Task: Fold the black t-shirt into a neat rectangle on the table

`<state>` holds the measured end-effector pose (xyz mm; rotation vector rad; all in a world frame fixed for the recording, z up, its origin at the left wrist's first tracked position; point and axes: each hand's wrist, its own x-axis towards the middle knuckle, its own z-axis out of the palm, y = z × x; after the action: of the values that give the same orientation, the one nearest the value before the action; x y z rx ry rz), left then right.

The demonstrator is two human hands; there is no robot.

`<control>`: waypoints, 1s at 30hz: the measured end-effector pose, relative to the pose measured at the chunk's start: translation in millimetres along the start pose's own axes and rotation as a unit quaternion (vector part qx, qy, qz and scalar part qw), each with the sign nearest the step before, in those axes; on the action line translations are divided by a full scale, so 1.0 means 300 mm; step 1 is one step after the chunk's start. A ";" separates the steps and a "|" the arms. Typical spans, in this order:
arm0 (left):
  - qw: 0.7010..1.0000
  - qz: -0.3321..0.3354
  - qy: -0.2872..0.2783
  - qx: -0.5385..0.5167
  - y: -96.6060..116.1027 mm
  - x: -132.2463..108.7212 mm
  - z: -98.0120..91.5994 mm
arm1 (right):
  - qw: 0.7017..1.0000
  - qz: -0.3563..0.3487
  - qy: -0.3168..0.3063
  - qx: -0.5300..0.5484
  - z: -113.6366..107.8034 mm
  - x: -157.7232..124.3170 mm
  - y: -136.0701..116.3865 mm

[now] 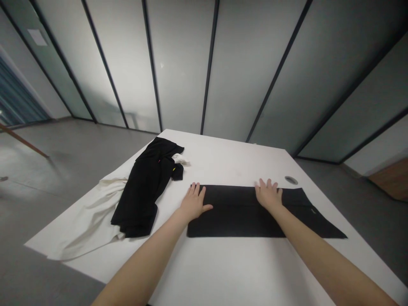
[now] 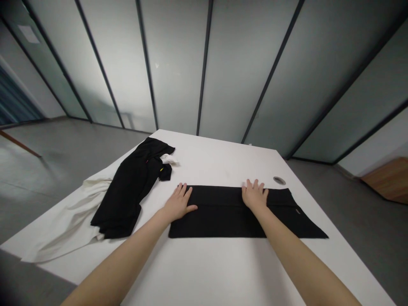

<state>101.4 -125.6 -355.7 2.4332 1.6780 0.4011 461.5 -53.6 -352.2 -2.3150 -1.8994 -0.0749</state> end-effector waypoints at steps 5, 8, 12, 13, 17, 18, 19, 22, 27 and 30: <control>1.000 -0.014 -0.001 0.008 -0.093 -0.001 -0.088 | 0.972 -0.221 -0.035 0.066 -0.028 -0.215 -0.324; 1.000 0.008 0.021 0.010 -0.091 -0.015 -0.124 | 0.947 -0.286 -0.075 0.122 -0.036 -0.320 -0.481; 0.997 0.030 0.071 0.004 -0.049 -0.027 -0.103 | 0.942 -0.292 -0.093 0.139 -0.032 -0.373 -0.580; 0.997 0.025 0.068 0.009 -0.040 -0.028 -0.086 | 0.944 -0.284 -0.095 0.141 -0.030 -0.375 -0.587; 0.998 -0.004 0.032 0.051 -0.032 -0.027 -0.016 | 0.958 -0.233 -0.101 0.137 -0.029 -0.366 -0.571; 0.998 -0.010 0.028 0.055 -0.035 -0.026 -0.005 | 0.962 -0.217 -0.103 0.134 -0.030 -0.358 -0.556; 0.998 -0.016 0.026 0.052 -0.039 -0.024 0.001 | 0.966 -0.199 -0.104 0.131 -0.030 -0.346 -0.536; 0.999 -0.025 0.025 0.013 -0.048 -0.021 0.001 | 0.978 -0.138 -0.101 0.117 -0.027 -0.285 -0.430; 0.996 -0.035 0.036 -0.075 -0.051 -0.021 -0.009 | 0.995 -0.008 -0.050 0.088 -0.002 -0.135 -0.113; 0.990 -0.043 0.052 -0.125 -0.048 -0.019 -0.009 | 0.985 0.078 0.002 0.156 -0.008 -0.079 0.074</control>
<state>85.8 -125.9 -357.9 2.1865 1.6534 0.6903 478.5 -81.2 -354.7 -2.2321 -1.5874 0.2202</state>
